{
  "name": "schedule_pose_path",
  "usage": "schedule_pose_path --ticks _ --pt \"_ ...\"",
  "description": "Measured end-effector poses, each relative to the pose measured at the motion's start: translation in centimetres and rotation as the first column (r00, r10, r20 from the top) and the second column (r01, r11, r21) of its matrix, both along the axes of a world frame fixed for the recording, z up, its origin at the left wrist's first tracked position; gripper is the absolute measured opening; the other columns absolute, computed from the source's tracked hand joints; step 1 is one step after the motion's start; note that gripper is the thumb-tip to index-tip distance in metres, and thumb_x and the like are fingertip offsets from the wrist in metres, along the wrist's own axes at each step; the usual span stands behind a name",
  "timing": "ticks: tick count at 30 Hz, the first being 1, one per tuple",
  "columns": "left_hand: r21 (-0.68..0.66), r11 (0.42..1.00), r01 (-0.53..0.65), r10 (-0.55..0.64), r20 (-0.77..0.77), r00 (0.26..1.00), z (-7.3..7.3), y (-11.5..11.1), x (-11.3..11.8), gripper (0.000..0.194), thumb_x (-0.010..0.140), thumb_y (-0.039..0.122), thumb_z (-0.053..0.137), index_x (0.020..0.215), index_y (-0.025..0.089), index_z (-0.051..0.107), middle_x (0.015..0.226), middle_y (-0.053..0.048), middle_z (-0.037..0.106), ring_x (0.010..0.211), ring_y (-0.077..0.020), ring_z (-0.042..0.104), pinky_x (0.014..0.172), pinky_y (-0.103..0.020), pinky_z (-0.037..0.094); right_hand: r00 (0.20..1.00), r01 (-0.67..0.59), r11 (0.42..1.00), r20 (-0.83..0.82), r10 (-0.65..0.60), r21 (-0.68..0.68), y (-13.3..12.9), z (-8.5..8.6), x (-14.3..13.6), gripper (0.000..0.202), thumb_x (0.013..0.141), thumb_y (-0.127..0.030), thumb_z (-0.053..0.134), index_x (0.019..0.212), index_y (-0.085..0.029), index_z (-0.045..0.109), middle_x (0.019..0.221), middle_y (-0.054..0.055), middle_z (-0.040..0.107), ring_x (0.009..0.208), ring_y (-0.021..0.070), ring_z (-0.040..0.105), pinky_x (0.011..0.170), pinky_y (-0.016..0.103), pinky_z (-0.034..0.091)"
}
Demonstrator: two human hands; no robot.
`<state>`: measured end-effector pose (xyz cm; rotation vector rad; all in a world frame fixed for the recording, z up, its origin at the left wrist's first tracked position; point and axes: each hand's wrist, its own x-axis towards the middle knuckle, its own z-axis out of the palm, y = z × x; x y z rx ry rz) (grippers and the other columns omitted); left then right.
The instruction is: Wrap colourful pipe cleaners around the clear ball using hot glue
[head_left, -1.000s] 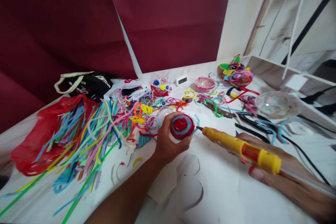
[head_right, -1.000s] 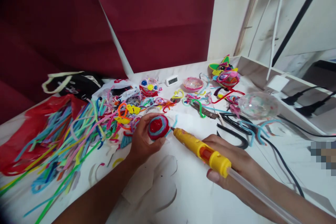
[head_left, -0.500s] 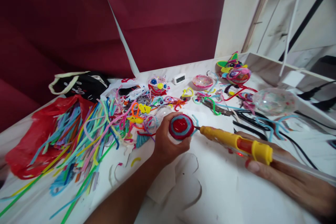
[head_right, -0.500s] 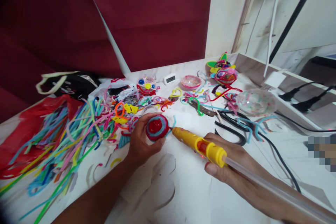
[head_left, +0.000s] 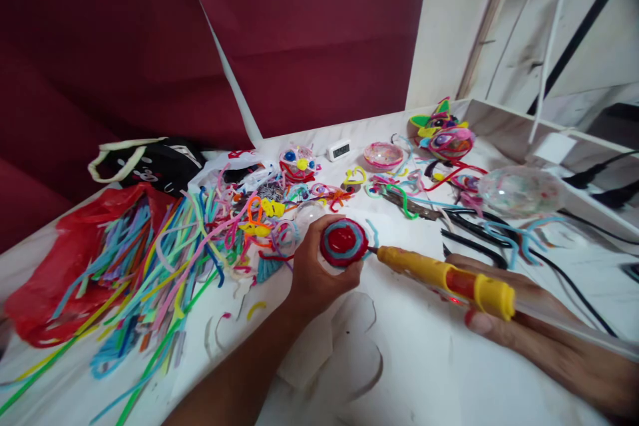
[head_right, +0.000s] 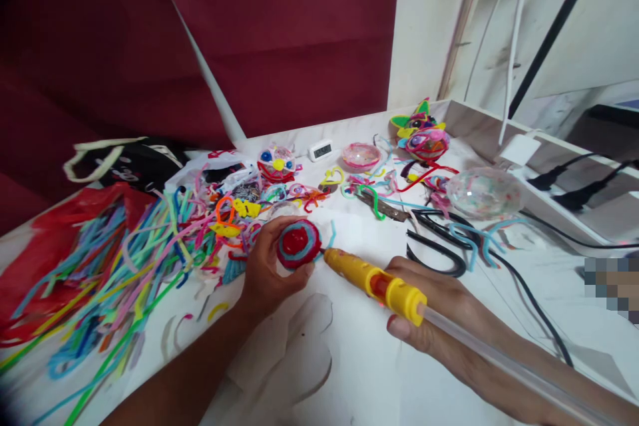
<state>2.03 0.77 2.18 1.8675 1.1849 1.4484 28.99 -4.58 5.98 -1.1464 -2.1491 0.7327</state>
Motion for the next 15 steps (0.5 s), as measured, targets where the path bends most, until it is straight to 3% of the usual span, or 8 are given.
schedule_pose_path --ticks 4,15 --pt "0.035 0.999 -0.010 0.012 -0.053 0.999 -0.14 0.08 -0.07 0.060 0.066 0.021 0.076 0.123 0.022 0.055 0.121 -0.008 0.063 0.113 -0.0257 0.064 0.099 -0.036 0.052 0.996 -0.005 0.991 -0.083 -0.006 -0.131 -0.11 0.51 -0.28 0.032 0.089 -0.058 0.056 0.093 -0.032 0.073 0.085 0.001 0.068 0.079 0.0249 0.066 0.067 0.033 0.058" --pt "0.013 1.000 -0.007 0.008 -0.072 0.997 -0.22 0.02 0.00 0.060 0.066 0.020 0.075 0.123 0.022 0.054 0.121 -0.008 0.063 0.114 -0.0253 0.064 0.100 -0.036 0.052 0.993 -0.023 0.993 -0.121 0.009 -0.114 0.25 0.52 0.01 0.024 0.086 -0.053 0.060 0.096 -0.035 0.073 0.080 0.000 0.069 0.072 0.0241 0.067 0.063 0.033 0.058"
